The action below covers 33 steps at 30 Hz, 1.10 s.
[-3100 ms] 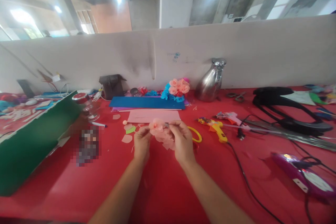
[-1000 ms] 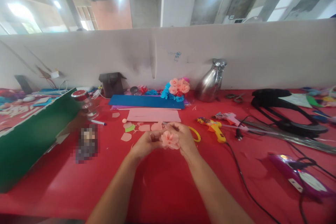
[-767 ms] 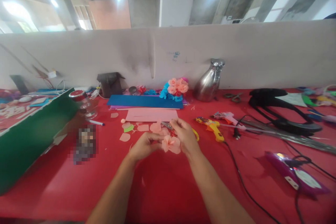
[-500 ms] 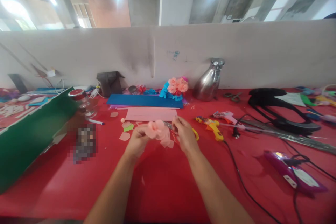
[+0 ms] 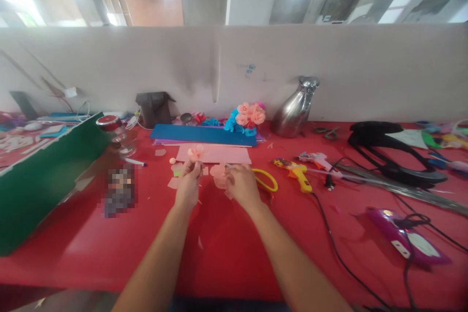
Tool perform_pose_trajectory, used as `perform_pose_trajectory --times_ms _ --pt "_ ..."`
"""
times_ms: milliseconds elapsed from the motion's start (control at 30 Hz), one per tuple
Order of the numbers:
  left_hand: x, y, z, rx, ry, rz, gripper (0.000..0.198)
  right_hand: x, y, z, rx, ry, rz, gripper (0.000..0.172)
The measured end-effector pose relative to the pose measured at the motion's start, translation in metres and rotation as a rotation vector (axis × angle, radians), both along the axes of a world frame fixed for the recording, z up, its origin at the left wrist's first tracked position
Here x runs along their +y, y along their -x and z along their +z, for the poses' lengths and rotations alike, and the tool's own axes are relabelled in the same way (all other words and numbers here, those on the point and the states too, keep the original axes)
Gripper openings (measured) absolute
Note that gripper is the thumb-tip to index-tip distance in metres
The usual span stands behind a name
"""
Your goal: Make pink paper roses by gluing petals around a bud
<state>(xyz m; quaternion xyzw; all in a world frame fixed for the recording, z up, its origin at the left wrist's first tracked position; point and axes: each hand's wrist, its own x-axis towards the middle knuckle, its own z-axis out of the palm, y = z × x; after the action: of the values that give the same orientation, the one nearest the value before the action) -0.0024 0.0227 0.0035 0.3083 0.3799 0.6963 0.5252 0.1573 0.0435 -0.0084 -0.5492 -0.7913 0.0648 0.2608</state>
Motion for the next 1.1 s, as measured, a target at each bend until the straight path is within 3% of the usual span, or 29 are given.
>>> perform_pose_trajectory --times_ms 100,233,400,567,700,767,900,1100 --pt "0.0 0.0 -0.002 0.032 0.058 0.039 0.024 -0.002 -0.003 -0.002 -0.07 -0.007 -0.084 0.021" --pt "-0.001 -0.004 -0.003 0.182 0.161 -0.018 0.022 0.002 -0.011 -0.003 -0.067 0.053 -0.106 0.016" --pt "-0.003 -0.009 -0.005 0.394 0.265 -0.024 0.028 0.009 -0.018 0.001 0.182 0.095 -0.112 0.012" --pt "-0.004 -0.013 -0.005 0.329 0.28 -0.105 0.03 0.006 -0.016 0.009 0.478 0.197 -0.03 0.014" --pt "-0.005 -0.019 -0.004 0.249 0.225 -0.171 0.044 -0.003 -0.006 0.015 0.563 0.246 0.124 0.016" --pt "-0.004 -0.02 -0.006 0.252 0.2 -0.176 0.038 -0.005 -0.002 0.016 0.559 0.244 0.173 0.017" --pt "0.0 -0.019 -0.013 0.272 0.168 -0.096 0.017 -0.004 -0.003 0.013 0.527 0.174 0.1 0.015" --pt "0.003 -0.011 -0.015 0.284 0.219 0.069 0.017 0.0 -0.008 0.011 0.597 0.121 -0.001 0.016"
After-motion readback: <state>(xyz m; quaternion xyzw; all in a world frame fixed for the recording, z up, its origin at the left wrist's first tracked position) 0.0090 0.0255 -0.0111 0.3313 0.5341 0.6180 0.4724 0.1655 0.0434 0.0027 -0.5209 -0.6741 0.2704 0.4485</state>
